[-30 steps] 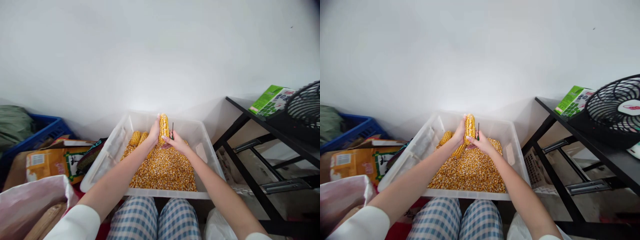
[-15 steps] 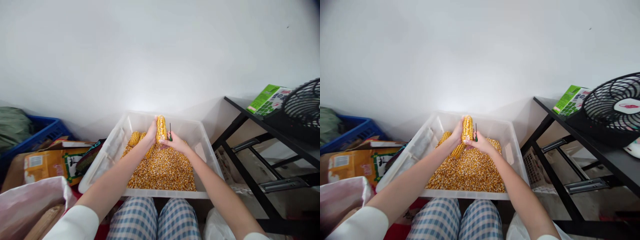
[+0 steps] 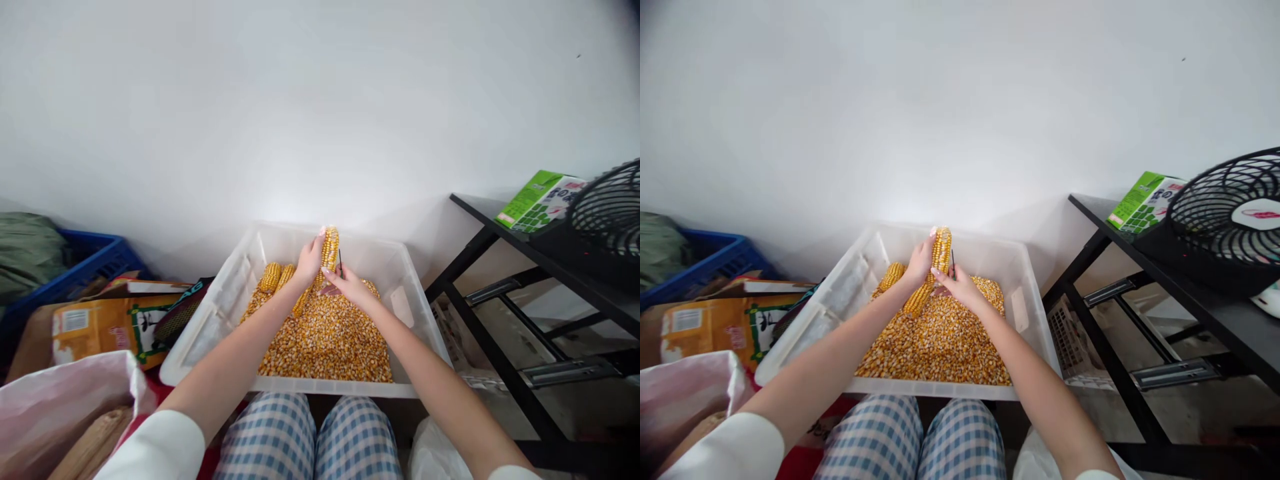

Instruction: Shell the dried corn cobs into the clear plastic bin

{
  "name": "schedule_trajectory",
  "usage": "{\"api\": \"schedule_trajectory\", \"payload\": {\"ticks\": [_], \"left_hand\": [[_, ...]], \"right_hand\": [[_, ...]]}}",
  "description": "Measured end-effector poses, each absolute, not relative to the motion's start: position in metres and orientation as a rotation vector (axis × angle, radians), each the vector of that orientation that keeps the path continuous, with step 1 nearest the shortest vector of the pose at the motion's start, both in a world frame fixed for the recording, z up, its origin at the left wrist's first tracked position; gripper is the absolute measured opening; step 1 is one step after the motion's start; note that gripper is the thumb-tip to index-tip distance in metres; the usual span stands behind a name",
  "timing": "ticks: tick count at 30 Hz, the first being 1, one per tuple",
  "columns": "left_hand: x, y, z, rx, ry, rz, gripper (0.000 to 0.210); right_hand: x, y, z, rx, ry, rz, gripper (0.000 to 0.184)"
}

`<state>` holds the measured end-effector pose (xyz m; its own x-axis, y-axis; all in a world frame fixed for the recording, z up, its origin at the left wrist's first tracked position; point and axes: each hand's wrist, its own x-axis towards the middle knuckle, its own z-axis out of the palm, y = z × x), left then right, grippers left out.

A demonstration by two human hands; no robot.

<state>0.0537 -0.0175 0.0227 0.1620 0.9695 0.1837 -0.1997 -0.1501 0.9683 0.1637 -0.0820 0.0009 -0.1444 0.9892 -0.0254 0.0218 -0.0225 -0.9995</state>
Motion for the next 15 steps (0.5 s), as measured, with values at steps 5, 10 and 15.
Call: {"api": "schedule_trajectory", "payload": {"ticks": [5,10,15], "left_hand": [[0.048,-0.023,0.035,1.565,0.956,1.493,0.036],[0.045,-0.026,0.037,1.605,0.949,1.509,0.035],[0.052,-0.032,0.033,1.731,0.906,1.406,0.035]], "right_hand": [[0.175,-0.08,0.006,-1.118,-1.377,1.263,0.037],[0.178,-0.076,0.013,-1.132,-1.184,1.127,0.039],[0.176,-0.076,0.016,-1.127,-1.1,1.088,0.042]]}}
